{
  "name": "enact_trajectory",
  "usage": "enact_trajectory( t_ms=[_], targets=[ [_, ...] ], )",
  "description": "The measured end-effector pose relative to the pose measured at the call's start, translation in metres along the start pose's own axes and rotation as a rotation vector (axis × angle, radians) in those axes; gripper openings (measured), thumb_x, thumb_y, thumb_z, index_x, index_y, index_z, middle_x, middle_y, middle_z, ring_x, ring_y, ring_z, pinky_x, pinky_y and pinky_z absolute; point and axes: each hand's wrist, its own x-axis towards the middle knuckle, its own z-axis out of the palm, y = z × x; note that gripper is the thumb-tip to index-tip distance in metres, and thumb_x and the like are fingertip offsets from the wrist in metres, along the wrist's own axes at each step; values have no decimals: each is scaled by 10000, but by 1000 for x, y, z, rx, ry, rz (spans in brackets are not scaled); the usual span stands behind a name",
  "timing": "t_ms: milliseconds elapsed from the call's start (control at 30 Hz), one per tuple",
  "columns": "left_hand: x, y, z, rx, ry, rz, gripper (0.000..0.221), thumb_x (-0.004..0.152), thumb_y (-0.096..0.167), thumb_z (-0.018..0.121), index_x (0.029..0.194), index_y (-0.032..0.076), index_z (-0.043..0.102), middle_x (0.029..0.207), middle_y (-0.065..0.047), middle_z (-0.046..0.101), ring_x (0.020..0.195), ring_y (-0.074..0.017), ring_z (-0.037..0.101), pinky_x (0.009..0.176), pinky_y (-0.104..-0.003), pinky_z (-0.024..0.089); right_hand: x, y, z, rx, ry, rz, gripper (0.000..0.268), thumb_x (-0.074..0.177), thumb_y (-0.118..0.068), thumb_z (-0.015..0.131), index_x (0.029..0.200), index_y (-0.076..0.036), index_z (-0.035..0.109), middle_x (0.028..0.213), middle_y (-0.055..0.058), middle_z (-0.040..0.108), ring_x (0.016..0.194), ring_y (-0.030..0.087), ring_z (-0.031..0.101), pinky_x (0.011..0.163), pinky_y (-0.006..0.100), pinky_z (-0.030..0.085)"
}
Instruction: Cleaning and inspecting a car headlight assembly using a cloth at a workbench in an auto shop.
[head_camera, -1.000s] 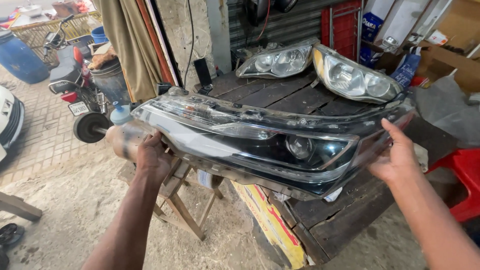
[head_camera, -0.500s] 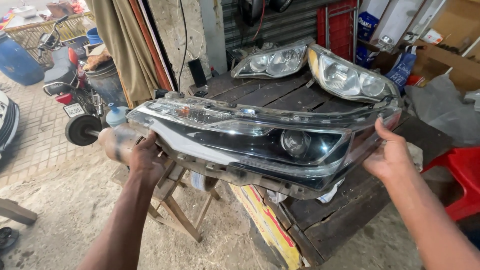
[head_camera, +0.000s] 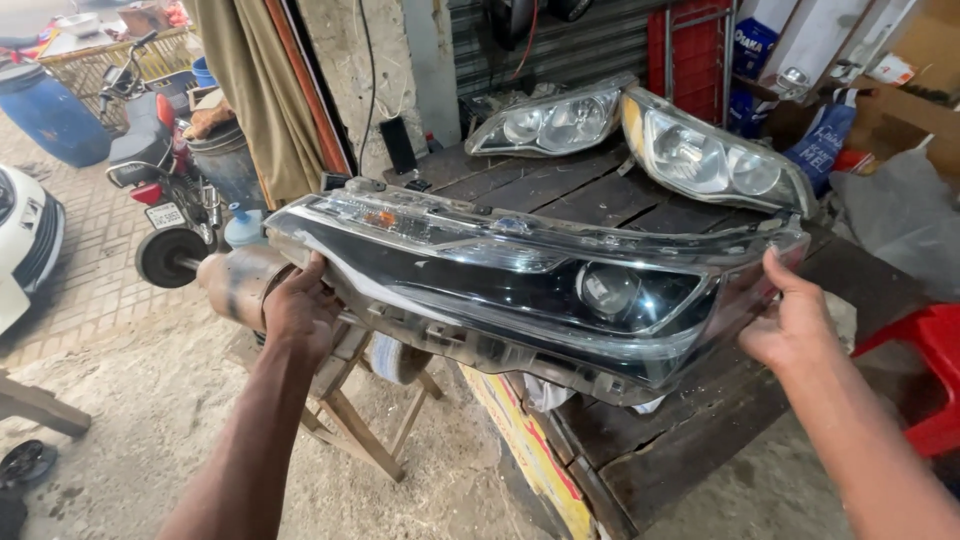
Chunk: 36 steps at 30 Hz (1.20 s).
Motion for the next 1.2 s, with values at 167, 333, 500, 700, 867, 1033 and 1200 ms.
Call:
enact_trajectory(
  t_ms=[167,333,500,700,867,1033,1200],
  targets=[
    [1,-24,11,15,-30,-38,85,1008,74,579,1013,105,658,948,-21,711,829,-164,656,754,-279,561,9,-15,-7,-25,-147,7,151,909,-263,800,1035,-234,722,1028,-90,798,1008,81,787,986,301,661],
    [8,-50,19,-66,-63,-68,183,998,41,517,1128,126,615,1016,-11,633,888,-147,563,839,-296,531,17,-32,-17,-25,-152,-31,224,875,-235,790,1090,-229,726,1107,-61,813,1071,115,793,1011,353,654],
    [-11,-52,35,-101,-123,-47,327,959,-6,470,1234,109,605,1150,-56,645,1025,-210,577,961,-347,520,29,-43,-29,20,-199,-11,174,827,-218,760,991,-225,701,1032,-70,810,977,98,799,902,294,667],
    [-24,-52,50,-53,-131,-19,476,984,5,467,1431,121,585,1168,-43,645,1035,-206,583,904,-337,550,28,-52,-35,-37,-124,-5,243,773,-254,756,1006,-254,688,1057,-93,819,983,79,806,919,291,677],
    [-9,-59,46,-81,-138,2,281,985,-27,478,1207,74,618,986,-50,620,893,-199,572,857,-341,544,44,-49,-35,-18,-84,-76,220,780,-199,742,989,-239,687,974,-117,793,901,64,795,846,254,688],
    [4,-62,47,-102,-67,-19,273,969,-33,523,1215,57,598,1068,-68,656,946,-198,606,882,-321,555,65,-42,-27,-1,-39,-56,226,782,-161,788,951,-239,661,937,-74,752,908,124,799,855,371,699],
    [56,-80,45,-15,-95,14,115,987,21,549,983,134,568,824,14,596,744,-136,545,761,-373,500,85,-35,1,-1,-73,20,142,833,-198,759,896,-285,665,1008,-118,801,1012,69,808,1003,331,662]
  ],
)
